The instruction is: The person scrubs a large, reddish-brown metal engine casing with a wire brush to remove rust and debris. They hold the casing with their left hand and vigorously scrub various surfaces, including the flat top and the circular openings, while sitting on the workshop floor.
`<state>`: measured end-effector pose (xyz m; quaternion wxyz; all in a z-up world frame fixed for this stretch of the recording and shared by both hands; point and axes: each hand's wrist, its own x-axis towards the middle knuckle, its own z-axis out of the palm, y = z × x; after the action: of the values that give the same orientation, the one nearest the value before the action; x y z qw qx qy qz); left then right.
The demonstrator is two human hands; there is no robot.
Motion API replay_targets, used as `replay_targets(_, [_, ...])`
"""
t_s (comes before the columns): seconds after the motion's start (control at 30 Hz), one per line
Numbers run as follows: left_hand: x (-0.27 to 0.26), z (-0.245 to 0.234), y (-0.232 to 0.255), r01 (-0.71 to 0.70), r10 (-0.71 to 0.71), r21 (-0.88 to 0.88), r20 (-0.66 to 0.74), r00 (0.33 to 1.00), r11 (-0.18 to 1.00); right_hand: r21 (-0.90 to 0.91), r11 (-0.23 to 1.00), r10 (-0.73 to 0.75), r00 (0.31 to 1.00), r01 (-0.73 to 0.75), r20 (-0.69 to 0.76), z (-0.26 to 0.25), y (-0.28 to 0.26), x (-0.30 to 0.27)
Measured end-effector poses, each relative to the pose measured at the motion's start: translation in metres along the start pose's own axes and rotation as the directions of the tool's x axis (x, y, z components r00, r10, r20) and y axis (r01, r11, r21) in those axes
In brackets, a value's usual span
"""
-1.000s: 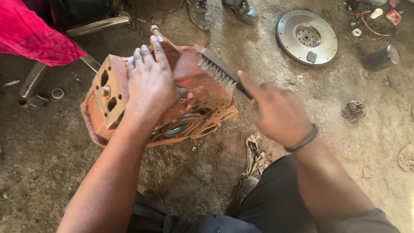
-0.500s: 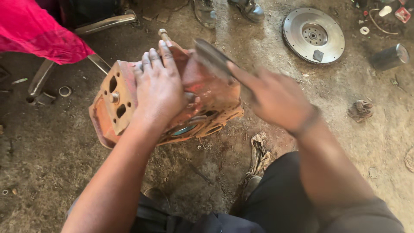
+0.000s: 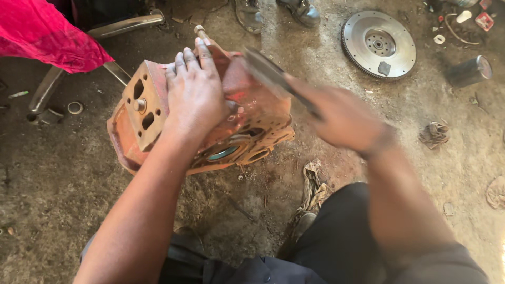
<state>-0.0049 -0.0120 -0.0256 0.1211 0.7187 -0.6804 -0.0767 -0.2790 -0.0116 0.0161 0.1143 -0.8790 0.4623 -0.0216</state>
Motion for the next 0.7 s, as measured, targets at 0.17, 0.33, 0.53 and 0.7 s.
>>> replay_targets(0.17, [0.001, 0.003, 0.001, -0.015, 0.016, 0.013, -0.023, 1.000, 1.000, 0.103, 0.985, -0.120, 0.977, 0.139, -0.179, 0.017, -0.008, 0.002])
replay_targets(0.33, [0.009, 0.003, 0.000, -0.029, 0.029, 0.020, -0.037, 0.999, 0.999, 0.207, 0.977, -0.010, 0.978, 0.054, -0.207, 0.047, -0.007, 0.064])
replay_targets(0.53, [0.009, 0.006, -0.001, -0.017, 0.017, 0.025, -0.010, 1.000, 1.000, 0.175, 0.965, -0.190, 0.981, 0.194, -0.039, -0.011, 0.030, -0.012])
replay_targets(0.7, [0.010, 0.006, 0.002, -0.017, 0.017, 0.019, -0.018, 1.000, 1.000, 0.117, 0.987, 0.109, 0.994, -0.105, -0.023, 0.043, 0.010, 0.020])
